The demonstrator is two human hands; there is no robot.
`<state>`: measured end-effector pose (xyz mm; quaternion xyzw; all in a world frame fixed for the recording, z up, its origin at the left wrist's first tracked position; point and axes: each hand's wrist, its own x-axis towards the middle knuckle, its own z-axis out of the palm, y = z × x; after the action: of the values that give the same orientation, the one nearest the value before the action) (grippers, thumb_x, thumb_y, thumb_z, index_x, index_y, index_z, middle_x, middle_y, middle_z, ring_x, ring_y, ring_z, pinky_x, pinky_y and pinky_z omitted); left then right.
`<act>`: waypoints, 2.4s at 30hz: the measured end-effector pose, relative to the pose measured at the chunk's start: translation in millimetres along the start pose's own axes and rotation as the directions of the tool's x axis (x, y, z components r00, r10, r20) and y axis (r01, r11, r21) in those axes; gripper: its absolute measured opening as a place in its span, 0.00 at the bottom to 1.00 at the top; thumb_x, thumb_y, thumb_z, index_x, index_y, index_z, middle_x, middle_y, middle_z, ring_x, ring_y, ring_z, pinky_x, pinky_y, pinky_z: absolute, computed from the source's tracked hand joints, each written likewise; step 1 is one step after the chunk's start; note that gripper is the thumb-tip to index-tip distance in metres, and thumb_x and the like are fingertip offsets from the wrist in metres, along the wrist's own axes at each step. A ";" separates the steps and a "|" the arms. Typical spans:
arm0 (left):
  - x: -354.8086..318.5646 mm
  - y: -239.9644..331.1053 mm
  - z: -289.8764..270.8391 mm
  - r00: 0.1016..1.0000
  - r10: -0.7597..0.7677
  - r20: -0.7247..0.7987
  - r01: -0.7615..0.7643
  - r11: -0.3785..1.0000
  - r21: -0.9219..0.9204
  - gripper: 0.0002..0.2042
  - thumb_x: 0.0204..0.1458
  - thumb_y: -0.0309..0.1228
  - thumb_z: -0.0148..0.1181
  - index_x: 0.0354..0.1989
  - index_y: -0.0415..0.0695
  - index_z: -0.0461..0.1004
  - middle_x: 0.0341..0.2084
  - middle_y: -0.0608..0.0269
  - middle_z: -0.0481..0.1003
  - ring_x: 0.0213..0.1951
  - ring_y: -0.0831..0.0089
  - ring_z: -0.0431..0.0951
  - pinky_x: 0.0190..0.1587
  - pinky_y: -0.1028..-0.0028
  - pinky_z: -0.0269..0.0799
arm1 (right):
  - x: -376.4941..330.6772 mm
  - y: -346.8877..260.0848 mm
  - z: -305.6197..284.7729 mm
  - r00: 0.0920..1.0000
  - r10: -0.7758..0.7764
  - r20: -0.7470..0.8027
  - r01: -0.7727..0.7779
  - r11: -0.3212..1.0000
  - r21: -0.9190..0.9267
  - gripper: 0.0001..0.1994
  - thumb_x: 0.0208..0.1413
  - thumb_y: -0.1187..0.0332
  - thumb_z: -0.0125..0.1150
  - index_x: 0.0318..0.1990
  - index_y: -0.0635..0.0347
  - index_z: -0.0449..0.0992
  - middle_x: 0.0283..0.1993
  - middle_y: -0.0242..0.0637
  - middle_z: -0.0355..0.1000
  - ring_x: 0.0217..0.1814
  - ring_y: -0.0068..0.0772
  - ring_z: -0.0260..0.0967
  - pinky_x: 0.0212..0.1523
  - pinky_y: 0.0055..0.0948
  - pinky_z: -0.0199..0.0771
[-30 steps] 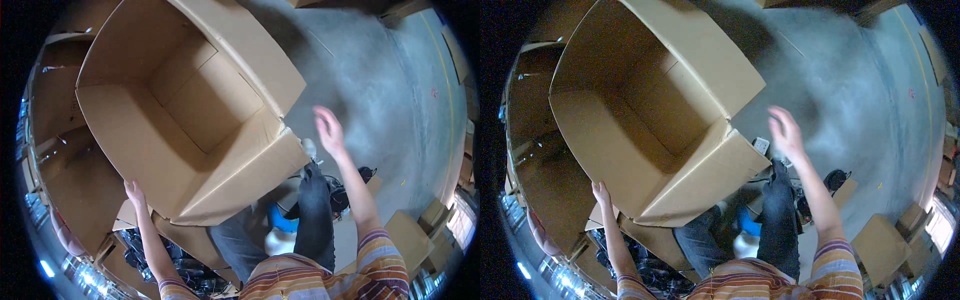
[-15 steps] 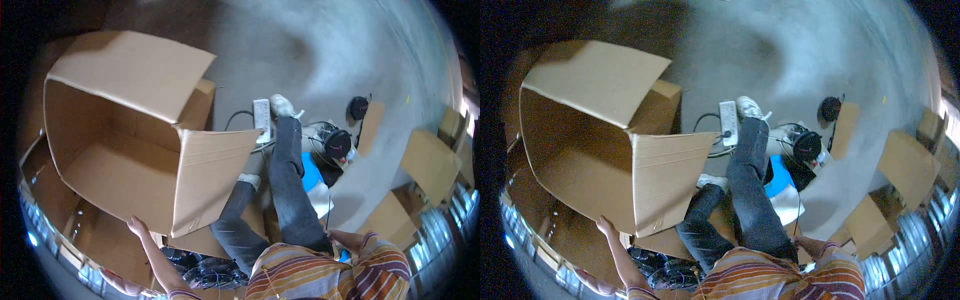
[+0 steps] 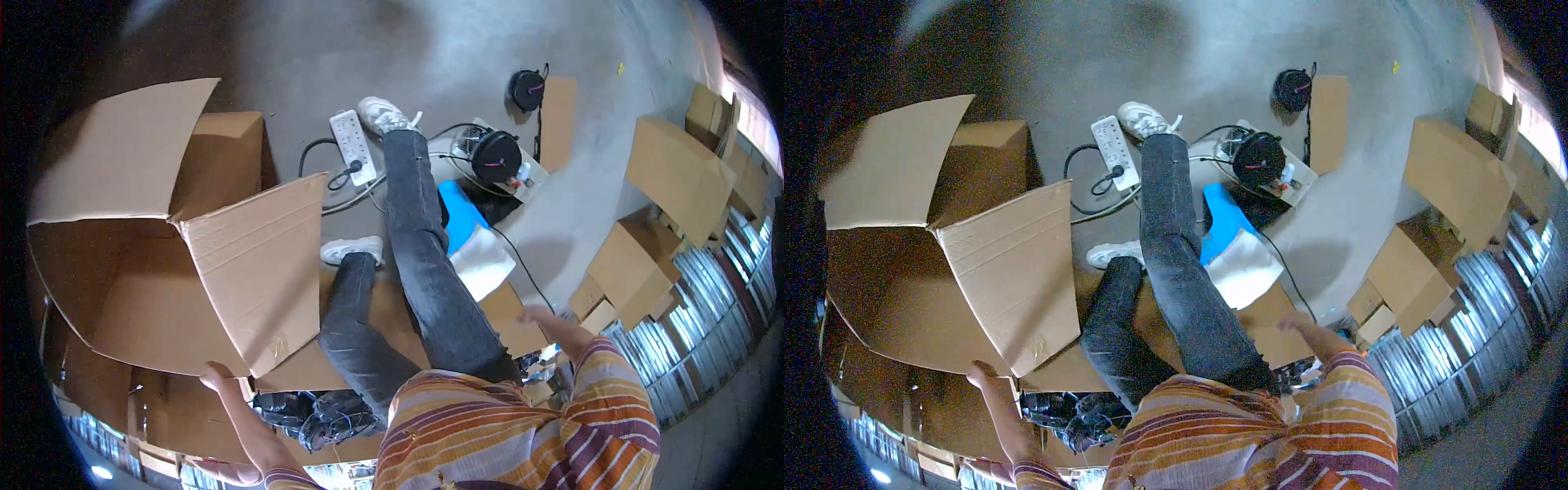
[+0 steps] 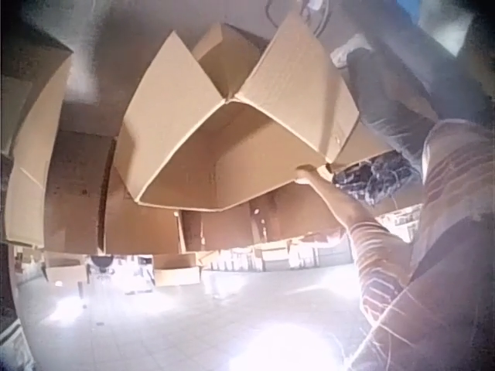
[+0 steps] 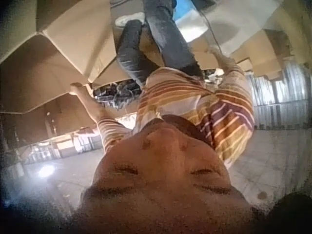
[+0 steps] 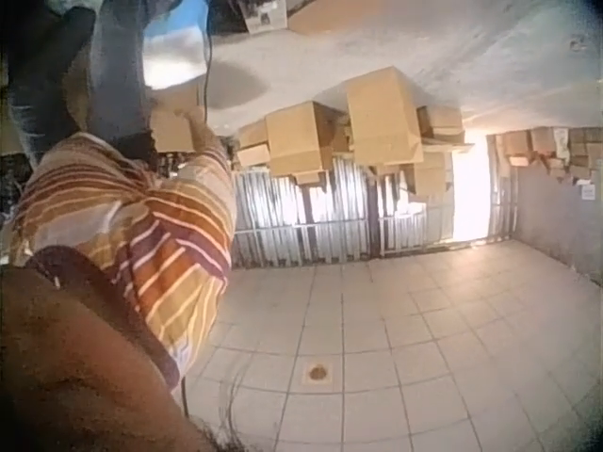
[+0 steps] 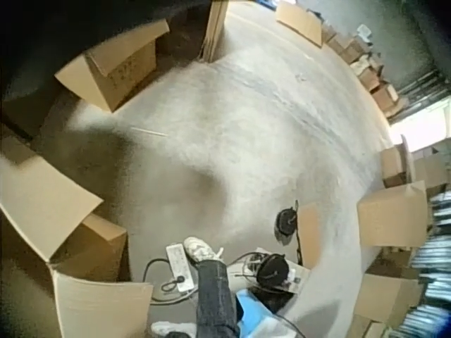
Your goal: The person tests headlights by connecting their wiring to an electric testing device by hand and placing them into cardboard boxes. The person then moves an empty box, straps a pouch around their waist, and stands up.
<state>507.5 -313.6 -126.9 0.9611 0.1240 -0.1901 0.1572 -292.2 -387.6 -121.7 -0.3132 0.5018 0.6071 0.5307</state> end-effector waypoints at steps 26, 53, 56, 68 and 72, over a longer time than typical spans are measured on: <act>-35.7 44.8 13.6 0.944 0.000 0.329 -0.310 0.334 0.890 0.16 0.39 0.37 0.43 0.32 0.38 0.66 0.20 0.57 0.69 0.18 0.69 0.67 0.20 0.73 0.62 | 47.1 -93.7 -172.7 0.870 0.175 -0.461 0.017 0.923 0.384 0.14 0.39 0.61 0.40 0.27 0.59 0.68 0.31 0.46 0.64 0.35 0.42 0.61 0.34 0.35 0.61; 42.7 90.0 7.9 0.938 0.042 0.343 -0.329 0.412 0.850 0.16 0.34 0.36 0.50 0.32 0.40 0.65 0.22 0.54 0.67 0.27 0.64 0.63 0.26 0.68 0.61 | 229.1 -70.1 -144.8 0.744 0.467 -0.478 -0.085 0.776 0.625 0.13 0.40 0.64 0.38 0.27 0.58 0.69 0.30 0.47 0.64 0.34 0.42 0.62 0.34 0.36 0.61; 37.5 95.2 19.1 0.920 0.007 0.392 -0.352 0.452 0.819 0.16 0.34 0.36 0.49 0.32 0.40 0.65 0.22 0.55 0.67 0.27 0.64 0.63 0.25 0.69 0.61 | 229.1 -17.4 -98.5 0.691 0.622 -0.368 -0.144 0.617 0.774 0.15 0.40 0.60 0.39 0.27 0.59 0.69 0.32 0.48 0.64 0.35 0.44 0.61 0.34 0.37 0.61; 45.1 60.1 31.7 0.830 -0.092 0.551 -0.367 0.653 0.662 0.16 0.36 0.37 0.47 0.33 0.40 0.64 0.21 0.57 0.68 0.25 0.66 0.66 0.23 0.71 0.63 | 154.9 68.4 -44.0 0.511 0.834 -0.209 0.102 0.183 0.978 0.17 0.42 0.59 0.38 0.27 0.66 0.66 0.29 0.48 0.64 0.31 0.41 0.60 0.32 0.32 0.58; 44.4 46.8 36.2 0.788 -0.098 0.608 -0.363 0.725 0.586 0.16 0.37 0.38 0.46 0.33 0.40 0.63 0.21 0.57 0.68 0.24 0.67 0.67 0.22 0.72 0.63 | 98.7 51.5 -34.9 0.422 0.840 -0.340 0.414 0.154 0.897 0.15 0.44 0.62 0.41 0.21 0.69 0.63 0.17 0.43 0.60 0.20 0.29 0.53 0.24 0.28 0.55</act>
<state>549.4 -361.3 -164.7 0.8451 -0.0835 -0.5037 -0.1583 -370.6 -384.4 -208.0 -0.0595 0.9894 -0.0256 0.1303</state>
